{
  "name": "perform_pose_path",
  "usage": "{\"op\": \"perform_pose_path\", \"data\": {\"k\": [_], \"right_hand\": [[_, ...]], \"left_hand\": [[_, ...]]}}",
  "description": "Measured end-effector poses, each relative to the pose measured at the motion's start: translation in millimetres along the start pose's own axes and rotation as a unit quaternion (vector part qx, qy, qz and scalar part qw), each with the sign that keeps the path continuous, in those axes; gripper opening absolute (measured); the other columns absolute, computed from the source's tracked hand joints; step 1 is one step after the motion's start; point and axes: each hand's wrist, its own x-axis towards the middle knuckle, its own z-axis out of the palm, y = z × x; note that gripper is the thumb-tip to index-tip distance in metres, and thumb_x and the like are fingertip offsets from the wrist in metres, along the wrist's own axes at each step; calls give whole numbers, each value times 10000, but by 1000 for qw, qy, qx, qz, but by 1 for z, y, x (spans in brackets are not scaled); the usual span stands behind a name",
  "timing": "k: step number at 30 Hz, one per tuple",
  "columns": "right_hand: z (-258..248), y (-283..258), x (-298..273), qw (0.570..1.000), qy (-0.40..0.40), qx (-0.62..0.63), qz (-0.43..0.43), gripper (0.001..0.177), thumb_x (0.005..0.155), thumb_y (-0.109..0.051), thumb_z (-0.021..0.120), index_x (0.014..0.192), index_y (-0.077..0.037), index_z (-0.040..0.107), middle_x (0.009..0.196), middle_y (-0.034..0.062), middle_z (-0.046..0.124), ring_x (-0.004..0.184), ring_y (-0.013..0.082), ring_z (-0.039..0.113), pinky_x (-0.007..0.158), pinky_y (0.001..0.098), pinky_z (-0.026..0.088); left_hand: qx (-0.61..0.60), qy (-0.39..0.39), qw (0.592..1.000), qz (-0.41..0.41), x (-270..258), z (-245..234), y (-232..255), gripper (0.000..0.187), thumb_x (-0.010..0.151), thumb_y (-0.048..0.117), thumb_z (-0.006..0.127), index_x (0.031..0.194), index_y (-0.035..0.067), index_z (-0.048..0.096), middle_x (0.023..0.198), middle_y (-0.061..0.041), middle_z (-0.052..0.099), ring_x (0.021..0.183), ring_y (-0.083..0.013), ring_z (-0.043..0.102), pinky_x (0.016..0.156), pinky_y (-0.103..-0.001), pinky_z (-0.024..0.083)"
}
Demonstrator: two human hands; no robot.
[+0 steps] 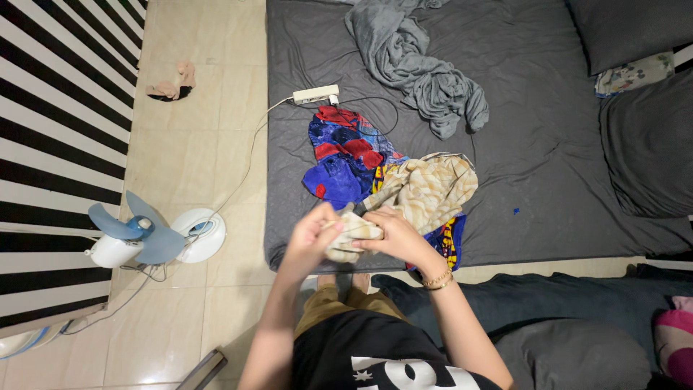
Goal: The person puts a grey pillowcase onto a long bolster pillow, smoothing the fabric over the length of the pillow, and then handles a patterned cloth item.
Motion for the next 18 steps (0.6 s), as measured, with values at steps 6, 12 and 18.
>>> {"op": "perform_pose_path", "data": {"k": [6, 12, 18], "right_hand": [[31, 78, -6, 965, 120, -233, 6, 463, 640, -209, 824, 1072, -88, 710, 1024, 179, 731, 1053, 397, 629, 888, 498, 445], [24, 103, -10, 953, 210, -66, 210, 429, 878, -93, 690, 1295, -18, 625, 1132, 229, 713, 1054, 381, 679, 881, 413, 527], [5, 3, 1, 959, 189, 178, 114, 385, 855, -14, 646, 1237, -7, 602, 1037, 72, 730, 922, 98, 650, 798, 283, 535]], "left_hand": [[8, 110, 957, 267, -20, -70, 24, 155, 983, 37, 586, 864, 81, 498, 820, 1, 597, 752, -49, 518, 678, -212, 417], [154, 264, 937, 167, 2, -118, 8, 153, 1012, 98, 610, 907, 42, 514, 838, -47, 625, 784, -98, 537, 683, -248, 440], [547, 137, 753, 340, 18, -76, -6, 636, 924, 248, 743, 1428, 1, 443, 1365, -263, 562, 1244, -417, 568, 1015, -465, 471]]}}
